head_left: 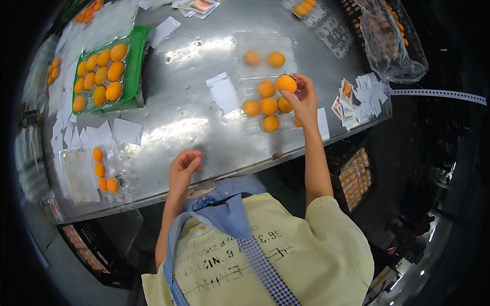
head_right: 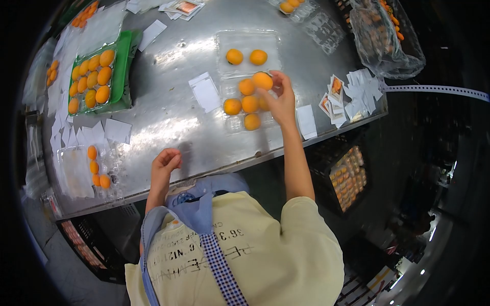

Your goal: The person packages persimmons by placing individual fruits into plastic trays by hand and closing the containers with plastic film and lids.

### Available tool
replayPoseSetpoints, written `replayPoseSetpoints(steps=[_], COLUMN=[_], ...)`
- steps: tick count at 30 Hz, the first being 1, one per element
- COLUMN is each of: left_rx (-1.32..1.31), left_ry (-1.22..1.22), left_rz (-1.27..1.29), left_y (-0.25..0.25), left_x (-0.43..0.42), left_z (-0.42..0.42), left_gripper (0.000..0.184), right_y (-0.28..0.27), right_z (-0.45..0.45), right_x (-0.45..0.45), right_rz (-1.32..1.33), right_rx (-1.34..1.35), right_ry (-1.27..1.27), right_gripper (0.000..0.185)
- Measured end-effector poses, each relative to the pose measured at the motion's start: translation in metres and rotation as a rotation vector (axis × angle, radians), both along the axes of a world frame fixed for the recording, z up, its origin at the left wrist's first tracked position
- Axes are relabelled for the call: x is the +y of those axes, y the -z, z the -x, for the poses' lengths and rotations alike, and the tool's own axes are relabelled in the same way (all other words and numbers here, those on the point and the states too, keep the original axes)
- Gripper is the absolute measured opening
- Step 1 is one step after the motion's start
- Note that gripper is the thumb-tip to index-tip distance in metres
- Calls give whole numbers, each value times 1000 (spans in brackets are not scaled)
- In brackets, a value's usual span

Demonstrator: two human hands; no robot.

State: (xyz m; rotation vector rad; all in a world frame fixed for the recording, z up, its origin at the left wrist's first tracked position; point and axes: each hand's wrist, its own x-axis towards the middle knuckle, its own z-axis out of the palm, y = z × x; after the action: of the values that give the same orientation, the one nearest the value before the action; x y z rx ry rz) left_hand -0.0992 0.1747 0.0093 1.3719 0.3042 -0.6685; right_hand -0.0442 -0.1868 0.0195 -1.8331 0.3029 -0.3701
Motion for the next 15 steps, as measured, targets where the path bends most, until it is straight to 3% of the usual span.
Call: replayPoseSetpoints(steps=[3, 7, 9, 11, 15], left_rx=[-8, -27, -63, -183, -448], left_ry=[15, 36, 44, 48, 19], left_rz=[12, 21, 35, 90, 92], left_y=[-1, -5, -8, -19, -53], left_x=[-3, -5, -4, -5, -9], left_z=[-1, -1, -4, -8, -20], left_gripper=[14, 17, 19, 38, 59], right_y=[-20, -23, -26, -23, -35], right_z=[15, 28, 33, 36, 35], right_x=[33, 73, 92, 110, 157], right_rz=[-563, -933, -926, -963, -823], right_rx=[62, 82, 161, 228, 358], right_ry=[-84, -270, -302, -380, -495], right_gripper=[34, 40, 39, 32, 37])
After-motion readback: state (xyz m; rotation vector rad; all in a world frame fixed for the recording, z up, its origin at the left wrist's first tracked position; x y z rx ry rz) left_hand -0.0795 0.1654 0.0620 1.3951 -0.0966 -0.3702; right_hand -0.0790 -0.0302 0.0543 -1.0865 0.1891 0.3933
